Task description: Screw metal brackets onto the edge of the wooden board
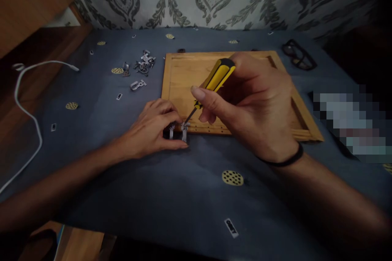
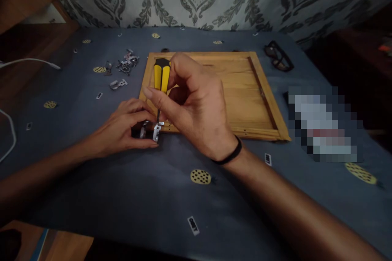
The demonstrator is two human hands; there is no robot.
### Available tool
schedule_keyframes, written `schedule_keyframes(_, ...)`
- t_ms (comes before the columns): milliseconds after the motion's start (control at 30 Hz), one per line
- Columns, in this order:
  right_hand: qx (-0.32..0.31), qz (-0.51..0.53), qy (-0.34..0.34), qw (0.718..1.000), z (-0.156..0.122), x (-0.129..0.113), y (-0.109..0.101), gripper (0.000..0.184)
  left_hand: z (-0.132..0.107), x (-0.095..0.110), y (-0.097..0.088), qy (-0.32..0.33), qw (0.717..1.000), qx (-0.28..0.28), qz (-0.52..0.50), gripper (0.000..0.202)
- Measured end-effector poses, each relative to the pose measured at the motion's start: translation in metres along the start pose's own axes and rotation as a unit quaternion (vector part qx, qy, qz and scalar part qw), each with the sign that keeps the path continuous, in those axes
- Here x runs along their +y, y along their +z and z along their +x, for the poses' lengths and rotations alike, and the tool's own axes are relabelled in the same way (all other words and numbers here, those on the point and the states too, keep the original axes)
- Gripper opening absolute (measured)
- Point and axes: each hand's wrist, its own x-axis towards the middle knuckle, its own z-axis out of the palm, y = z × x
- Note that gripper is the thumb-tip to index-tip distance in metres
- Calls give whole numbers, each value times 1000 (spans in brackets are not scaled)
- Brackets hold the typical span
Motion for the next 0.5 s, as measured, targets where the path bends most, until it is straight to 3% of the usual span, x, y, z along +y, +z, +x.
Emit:
schedule_keyframes(267,-15,22,26,999,-1,4,-1,46,-1,1,0,-5,1000,4,-6,37)
schedule_keyframes(500,-114,-2,34,993,6,-3,-12,28,0,0,0,-2,1000,-3,1,39)
